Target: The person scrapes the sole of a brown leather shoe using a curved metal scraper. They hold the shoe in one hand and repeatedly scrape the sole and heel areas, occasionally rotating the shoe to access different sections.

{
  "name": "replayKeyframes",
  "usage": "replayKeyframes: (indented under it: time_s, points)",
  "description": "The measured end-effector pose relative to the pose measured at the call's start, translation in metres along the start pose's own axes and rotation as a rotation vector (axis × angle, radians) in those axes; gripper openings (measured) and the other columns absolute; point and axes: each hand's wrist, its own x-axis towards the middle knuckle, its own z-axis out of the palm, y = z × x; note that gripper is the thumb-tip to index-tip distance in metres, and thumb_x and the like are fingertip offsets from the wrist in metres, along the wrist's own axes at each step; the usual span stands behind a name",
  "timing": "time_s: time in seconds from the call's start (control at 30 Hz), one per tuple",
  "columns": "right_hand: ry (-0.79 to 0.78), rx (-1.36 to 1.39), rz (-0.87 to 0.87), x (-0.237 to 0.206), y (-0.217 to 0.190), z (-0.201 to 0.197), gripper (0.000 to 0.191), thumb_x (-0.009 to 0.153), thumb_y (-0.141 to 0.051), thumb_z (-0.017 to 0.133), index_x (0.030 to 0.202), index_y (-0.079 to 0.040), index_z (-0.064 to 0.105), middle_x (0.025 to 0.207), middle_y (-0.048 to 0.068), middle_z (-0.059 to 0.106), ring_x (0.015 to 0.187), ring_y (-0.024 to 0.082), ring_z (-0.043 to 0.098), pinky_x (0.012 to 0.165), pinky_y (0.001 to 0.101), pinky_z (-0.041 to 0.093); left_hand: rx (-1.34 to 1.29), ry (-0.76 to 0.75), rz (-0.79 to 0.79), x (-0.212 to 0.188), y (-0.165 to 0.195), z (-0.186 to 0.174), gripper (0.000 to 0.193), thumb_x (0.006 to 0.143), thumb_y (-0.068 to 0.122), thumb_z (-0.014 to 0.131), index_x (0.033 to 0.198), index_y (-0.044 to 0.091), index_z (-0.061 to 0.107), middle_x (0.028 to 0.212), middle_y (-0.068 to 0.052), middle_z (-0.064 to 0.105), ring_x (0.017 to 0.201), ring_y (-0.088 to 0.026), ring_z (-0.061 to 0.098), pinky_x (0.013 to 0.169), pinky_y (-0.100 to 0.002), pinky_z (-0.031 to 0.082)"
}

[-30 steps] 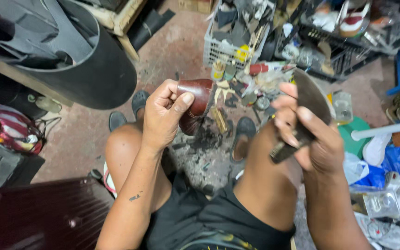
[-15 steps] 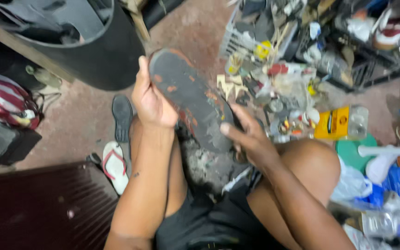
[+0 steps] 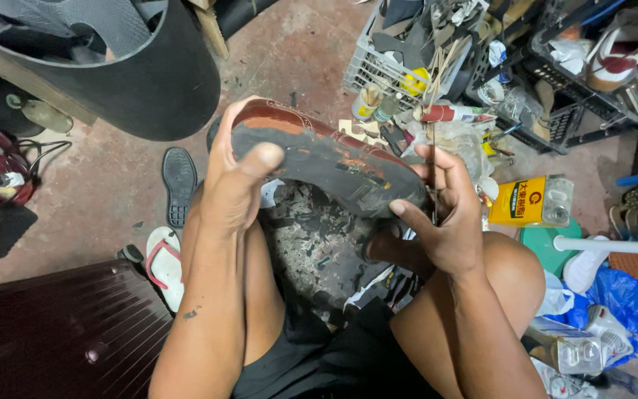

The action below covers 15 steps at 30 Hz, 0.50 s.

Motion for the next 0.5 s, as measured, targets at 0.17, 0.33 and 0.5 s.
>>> replayKeyframes:
  time_s: [0.17, 0.33, 0.5]
  points:
    - [0.050, -0.084, -0.050, -0.001, 0.002, -0.010, 0.076, 0.087, 0.007, 0.076, 0.150, 0.000, 0.035, 0.130, 0.013, 0.063, 0.123, 0.018, 0.062, 0.110, 0.0325, 0.047, 0.189, 0.044, -0.116, -0.004, 0.004, 0.011, 0.082, 0.079, 0.003, 0.082, 0.151, 0.001, 0.044, 0.131, -0.008, 0.061, 0.124, -0.018, 0.061, 0.110, -0.035, 0.051]
    - [0.056, 0.036, -0.062, -0.005, 0.005, -0.023, 0.076, 0.087, 0.005, 0.075, 0.152, 0.000, 0.036, 0.134, 0.014, 0.058, 0.129, 0.019, 0.056, 0.114, 0.0336, 0.044, 0.030, 0.018, -0.114, -0.006, 0.000, 0.021, 0.088, 0.077, 0.000, 0.084, 0.154, 0.000, 0.042, 0.132, -0.012, 0.061, 0.124, -0.022, 0.061, 0.113, -0.038, 0.049]
    - [0.149, 0.085, -0.061, -0.004, -0.003, -0.042, 0.062, 0.093, -0.005, 0.069, 0.149, 0.003, 0.044, 0.138, 0.014, 0.063, 0.112, 0.013, 0.057, 0.095, 0.0251, 0.045, -0.104, 0.016, -0.069, -0.007, -0.003, 0.030, 0.092, 0.075, 0.002, 0.085, 0.154, 0.002, 0.037, 0.133, -0.013, 0.062, 0.126, -0.028, 0.062, 0.114, -0.044, 0.050]
